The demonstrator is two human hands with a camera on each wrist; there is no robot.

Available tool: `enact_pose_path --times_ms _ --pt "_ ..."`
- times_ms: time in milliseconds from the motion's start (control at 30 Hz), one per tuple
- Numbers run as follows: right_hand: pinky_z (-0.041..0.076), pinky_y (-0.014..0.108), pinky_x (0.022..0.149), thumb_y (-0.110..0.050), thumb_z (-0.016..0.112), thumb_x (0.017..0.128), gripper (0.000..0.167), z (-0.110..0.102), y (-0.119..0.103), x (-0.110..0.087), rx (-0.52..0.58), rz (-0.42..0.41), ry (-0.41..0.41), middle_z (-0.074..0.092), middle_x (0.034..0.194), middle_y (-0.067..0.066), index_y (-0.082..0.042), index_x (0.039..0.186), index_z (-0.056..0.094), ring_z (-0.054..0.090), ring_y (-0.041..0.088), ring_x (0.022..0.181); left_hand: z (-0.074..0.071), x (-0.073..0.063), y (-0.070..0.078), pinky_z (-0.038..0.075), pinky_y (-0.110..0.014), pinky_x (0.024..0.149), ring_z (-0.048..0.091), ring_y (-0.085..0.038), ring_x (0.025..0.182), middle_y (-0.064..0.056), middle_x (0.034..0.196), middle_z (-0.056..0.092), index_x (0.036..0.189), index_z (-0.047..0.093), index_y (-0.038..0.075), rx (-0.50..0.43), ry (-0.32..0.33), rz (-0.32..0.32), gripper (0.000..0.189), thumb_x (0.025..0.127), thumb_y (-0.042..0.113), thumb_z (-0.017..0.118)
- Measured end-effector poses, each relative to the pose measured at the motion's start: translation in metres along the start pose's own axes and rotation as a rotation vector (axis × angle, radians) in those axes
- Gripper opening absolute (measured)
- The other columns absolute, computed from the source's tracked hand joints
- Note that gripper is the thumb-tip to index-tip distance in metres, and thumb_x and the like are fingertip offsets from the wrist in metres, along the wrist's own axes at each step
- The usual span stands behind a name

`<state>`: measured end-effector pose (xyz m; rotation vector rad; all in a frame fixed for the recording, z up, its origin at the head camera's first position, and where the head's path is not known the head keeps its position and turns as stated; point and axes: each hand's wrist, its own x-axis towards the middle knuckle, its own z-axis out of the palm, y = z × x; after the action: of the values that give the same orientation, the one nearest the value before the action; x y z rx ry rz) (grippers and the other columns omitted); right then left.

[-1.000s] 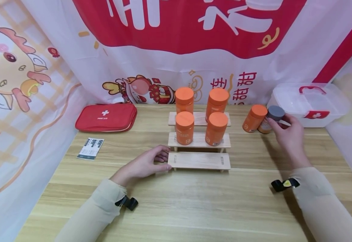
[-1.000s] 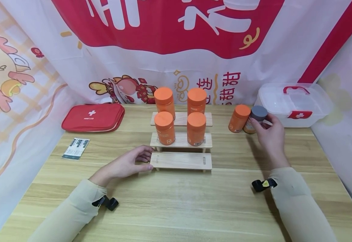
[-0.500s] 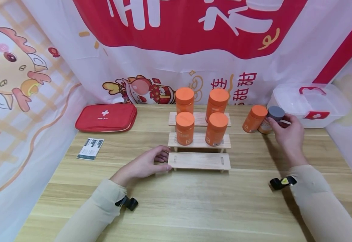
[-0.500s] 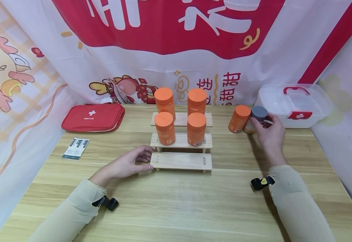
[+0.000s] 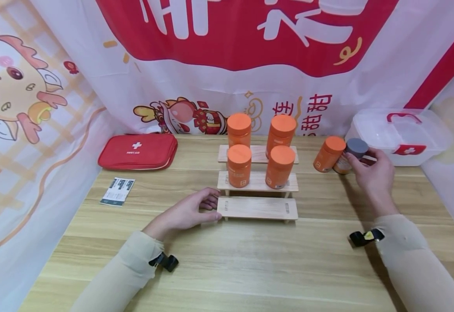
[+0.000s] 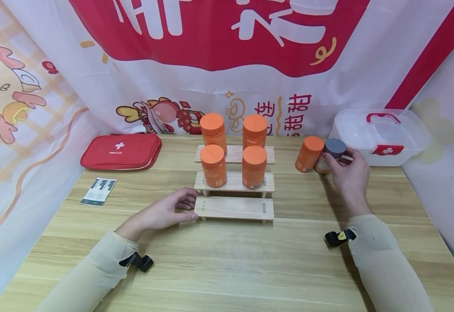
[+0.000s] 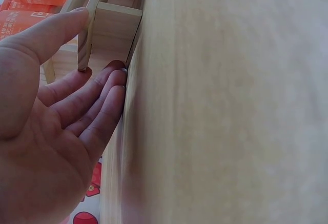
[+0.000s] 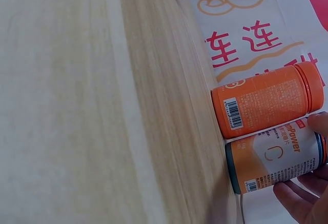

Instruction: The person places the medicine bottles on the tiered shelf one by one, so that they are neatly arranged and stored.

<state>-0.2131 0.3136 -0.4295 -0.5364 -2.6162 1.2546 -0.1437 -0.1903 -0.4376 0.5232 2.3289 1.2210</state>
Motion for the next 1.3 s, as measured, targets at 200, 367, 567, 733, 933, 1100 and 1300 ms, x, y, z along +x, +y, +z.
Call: enact_pose_path --times_ms 200,367,567,733,933,1100,1300 --pt "0.057 0.042 0.113 -0.06 0.064 0.101 0.083 -0.001 0.002 -0.005 0.002 0.0 0.005 0.049 0.167 0.015 -0.013 0.166 0.042 0.057 0.036 0.144 0.0 0.0 0.0 0.056 -0.044 0.115 0.065 -0.025 0.127 -0.009 0.135 0.068 0.149 0.053 0.006 -0.006 0.003 -0.001 0.06 0.099 0.024 0.081" --pt "0.059 0.016 0.1 -0.059 0.068 0.1 0.081 -0.007 0.004 -0.012 0.017 -0.004 0.024 0.054 0.163 0.014 -0.014 0.164 0.046 0.059 0.034 0.141 0.001 0.001 0.0 0.056 -0.042 0.116 0.066 -0.025 0.127 -0.01 0.135 0.068 0.149 0.052 0.005 -0.011 0.004 0.01 0.061 0.098 0.022 0.081" --pt "0.054 0.002 0.082 -0.063 0.068 0.098 0.085 -0.017 0.007 -0.021 0.04 0.016 -0.004 0.052 0.163 0.014 -0.015 0.164 0.045 0.056 0.032 0.141 0.001 0.001 -0.001 0.056 -0.043 0.115 0.066 -0.025 0.126 -0.01 0.135 0.068 0.149 0.052 0.005 -0.011 0.008 0.009 0.061 0.098 0.023 0.081" --pt "0.046 -0.003 0.077 -0.058 0.071 0.098 0.081 -0.022 0.009 -0.03 0.036 -0.008 0.03 0.058 0.155 0.015 -0.011 0.161 0.049 0.061 0.026 0.131 0.002 0.001 -0.001 0.056 -0.044 0.115 0.066 -0.025 0.126 -0.01 0.135 0.068 0.149 0.052 0.005 -0.01 0.009 0.005 0.062 0.098 0.023 0.081" --pt "0.044 -0.004 0.079 -0.054 0.073 0.099 0.078 -0.029 0.012 -0.043 0.007 -0.029 0.048 0.06 0.154 0.016 -0.011 0.16 0.05 0.063 0.019 0.124 0.002 0.001 0.0 0.056 -0.044 0.115 0.066 -0.025 0.126 -0.01 0.135 0.068 0.149 0.052 0.004 -0.01 0.007 0.004 0.062 0.098 0.023 0.081" --pt "0.049 -0.003 0.079 -0.049 0.074 0.099 0.075 -0.034 0.011 -0.053 0.021 -0.042 0.035 0.058 0.155 0.019 -0.011 0.159 0.051 0.063 0.009 0.119 0.001 0.0 0.0 0.056 -0.044 0.116 0.066 -0.025 0.127 -0.01 0.135 0.068 0.15 0.051 0.005 -0.009 0.0 -0.002 0.063 0.098 0.024 0.081" --pt "0.05 -0.002 0.08 -0.046 0.074 0.101 0.075 -0.038 0.006 -0.068 0.032 -0.058 0.005 0.055 0.159 0.022 -0.01 0.161 0.048 0.063 0.019 0.123 0.001 0.0 0.0 0.055 -0.046 0.116 0.066 -0.025 0.127 -0.009 0.136 0.068 0.151 0.051 0.005 -0.002 0.0 -0.007 0.063 0.099 0.025 0.081"
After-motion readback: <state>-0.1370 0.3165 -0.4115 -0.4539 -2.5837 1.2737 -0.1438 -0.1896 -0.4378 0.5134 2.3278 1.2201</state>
